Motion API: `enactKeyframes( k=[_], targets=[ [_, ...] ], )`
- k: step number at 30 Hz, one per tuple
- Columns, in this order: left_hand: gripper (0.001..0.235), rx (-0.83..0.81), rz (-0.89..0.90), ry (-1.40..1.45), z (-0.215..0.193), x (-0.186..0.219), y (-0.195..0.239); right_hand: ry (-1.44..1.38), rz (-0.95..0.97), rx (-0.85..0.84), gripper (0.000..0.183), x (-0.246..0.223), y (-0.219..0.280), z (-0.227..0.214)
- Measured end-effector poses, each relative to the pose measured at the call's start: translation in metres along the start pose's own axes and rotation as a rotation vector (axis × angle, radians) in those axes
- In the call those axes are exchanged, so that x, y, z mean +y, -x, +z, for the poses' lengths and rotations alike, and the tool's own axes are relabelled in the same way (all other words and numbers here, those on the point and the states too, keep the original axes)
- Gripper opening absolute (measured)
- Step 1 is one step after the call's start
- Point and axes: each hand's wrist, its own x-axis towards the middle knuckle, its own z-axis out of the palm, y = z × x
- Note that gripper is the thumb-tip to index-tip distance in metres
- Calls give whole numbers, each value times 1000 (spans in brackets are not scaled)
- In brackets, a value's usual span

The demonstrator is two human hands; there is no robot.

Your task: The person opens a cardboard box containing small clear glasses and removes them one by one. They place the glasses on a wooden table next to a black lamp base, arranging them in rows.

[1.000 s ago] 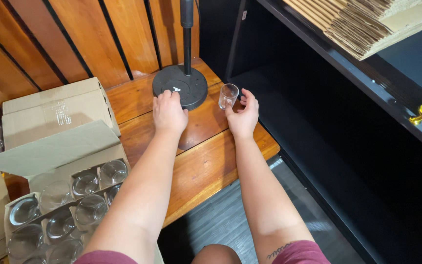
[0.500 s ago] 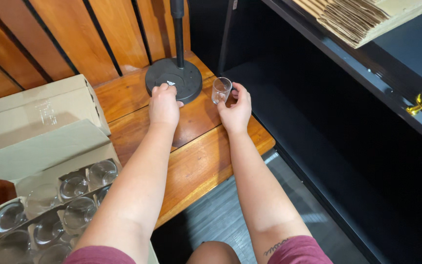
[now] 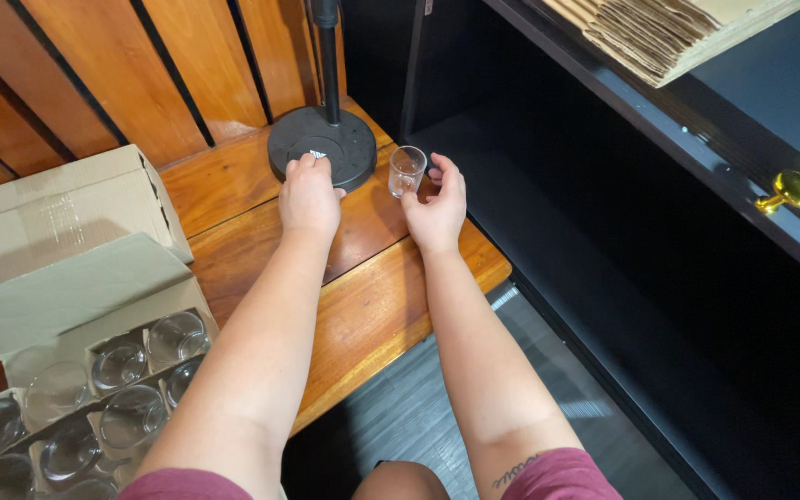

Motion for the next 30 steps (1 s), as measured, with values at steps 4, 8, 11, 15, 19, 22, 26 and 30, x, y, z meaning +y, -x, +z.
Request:
enactKeyframes(
  k=[4,8,11,15,19,22,26,30],
  targets=[
    [39,27,20,-23,-34,14,14,-23,-18,36,63,10,-1,2],
    [35,57,56,145,-64,24,33,-120,0,151,55,22,-6,4],
    [31,19,101,243,-92,21,63,-233,66,232,44,25,0,-1],
    [18,-135,93,362,-155,11,125,-565,314,241,12,16,34,-11],
    [11,-230,-110,441,-205,0,191,-982,401,1,62,-70,115,-56],
    [12,-256,-226,576,-234,1,236,-1269,490,-404,69,-109,164,-74],
    [13,-115,-190,826,-246,-2,288,-1626,674,-878,64,-146,214,-89],
    [18,156,146,879,-277,13,334,-1881,789,-1121,57,-198,249,-104]
  ],
)
